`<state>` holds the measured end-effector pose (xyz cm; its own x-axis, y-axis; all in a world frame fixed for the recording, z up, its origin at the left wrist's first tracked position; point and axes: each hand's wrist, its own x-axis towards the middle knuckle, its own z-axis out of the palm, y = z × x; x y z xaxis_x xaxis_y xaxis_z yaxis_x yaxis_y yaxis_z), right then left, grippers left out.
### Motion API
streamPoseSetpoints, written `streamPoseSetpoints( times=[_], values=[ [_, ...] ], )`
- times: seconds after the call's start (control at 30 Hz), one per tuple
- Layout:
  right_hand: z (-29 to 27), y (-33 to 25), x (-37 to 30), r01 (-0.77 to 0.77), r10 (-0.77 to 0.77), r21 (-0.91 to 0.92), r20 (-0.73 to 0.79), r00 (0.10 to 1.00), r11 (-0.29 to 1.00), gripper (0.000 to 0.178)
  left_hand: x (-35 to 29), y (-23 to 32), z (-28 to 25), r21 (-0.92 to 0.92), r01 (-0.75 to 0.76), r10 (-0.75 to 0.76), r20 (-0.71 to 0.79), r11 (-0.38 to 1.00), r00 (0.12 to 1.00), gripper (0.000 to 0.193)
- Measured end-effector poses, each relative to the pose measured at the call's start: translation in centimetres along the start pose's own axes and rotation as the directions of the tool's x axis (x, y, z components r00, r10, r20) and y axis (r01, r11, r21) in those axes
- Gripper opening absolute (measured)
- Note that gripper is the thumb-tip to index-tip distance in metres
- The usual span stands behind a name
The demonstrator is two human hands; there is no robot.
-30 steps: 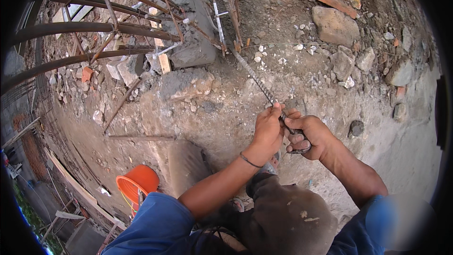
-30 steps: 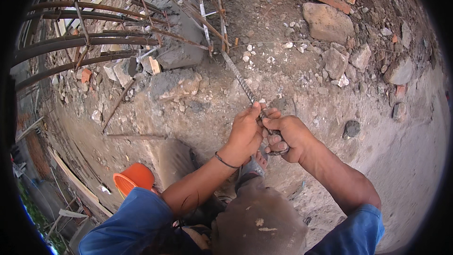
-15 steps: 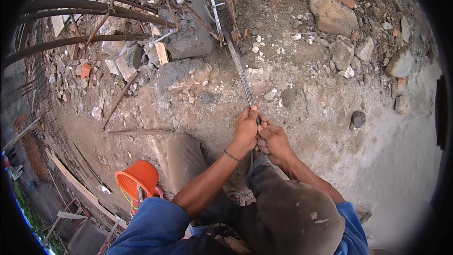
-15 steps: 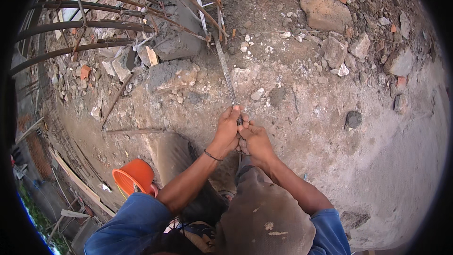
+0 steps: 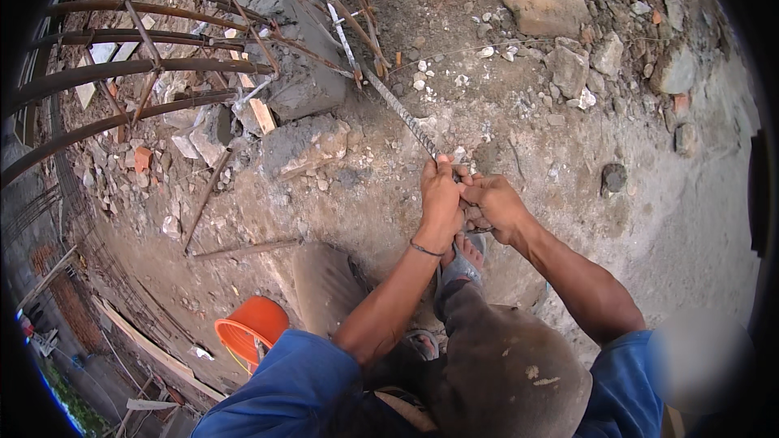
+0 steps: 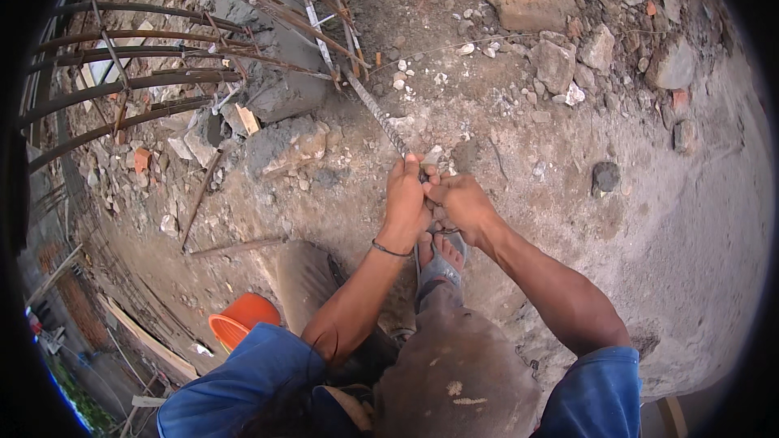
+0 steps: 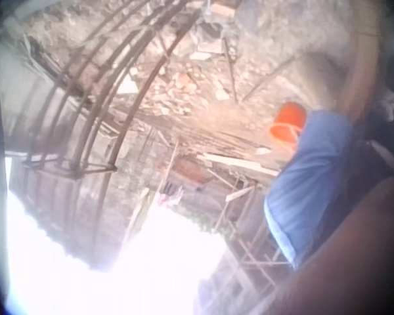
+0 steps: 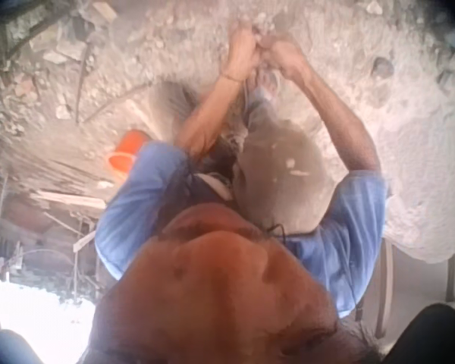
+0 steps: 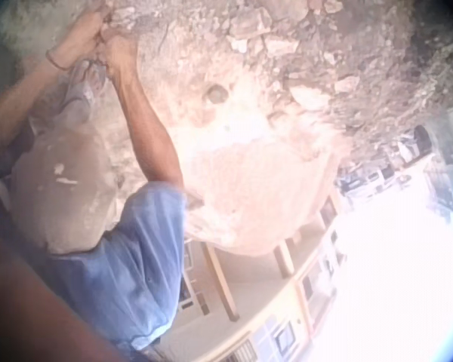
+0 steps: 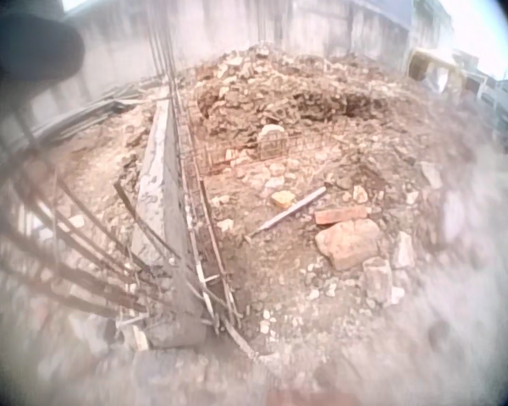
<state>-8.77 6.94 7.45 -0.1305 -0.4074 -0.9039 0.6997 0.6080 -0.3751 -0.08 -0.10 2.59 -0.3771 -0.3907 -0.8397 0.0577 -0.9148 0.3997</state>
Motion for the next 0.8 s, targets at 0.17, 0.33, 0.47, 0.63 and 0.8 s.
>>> streamPoseSetpoints(
  times=[0.17, 0.33, 0.47, 0.63, 0.8],
  values=[
    [5.9, 14.0, 6.9, 0.371, -0.372, 0.152, -0.022, 0.928, 0.916, 0.024, 0.7, 1.0, -9.7, 0.483, -0.064, 0.05, 0.041, 0.874, 0.998, 0.022],
    [2.9, 4.6, -1.7, -0.006, -0.019, 0.283, 0.087, 0.996, 0.959, 0.023, -3.0, 2.6, -3.4, 0.089, 0.08, -0.093, 0.148, 0.993, 0.985, 0.021],
    [-1.9, -3.8, -6.0, -0.192, 0.192, 0.005, 0.034, 0.981, 0.981, 0.02, -4.1, 1.3, 0.7, -0.088, 0.267, -0.231, 0.295, 0.96, 0.927, 0.021],
    [-5.0, -8.8, -5.7, -0.163, 0.15, -0.282, -0.067, 0.986, 0.945, 0.025, -2.1, -0.6, 4.3, -0.247, 0.249, -0.137, 0.395, 0.936, 0.908, 0.023],
    [-4.0, -11.2, -4.0, -0.099, 0.082, -0.431, -0.057, 0.995, 0.897, 0.025, -0.6, 1.2, 5.6, -0.32, 0.179, -0.061, 0.346, 0.931, 0.936, 0.023]
  ],
)
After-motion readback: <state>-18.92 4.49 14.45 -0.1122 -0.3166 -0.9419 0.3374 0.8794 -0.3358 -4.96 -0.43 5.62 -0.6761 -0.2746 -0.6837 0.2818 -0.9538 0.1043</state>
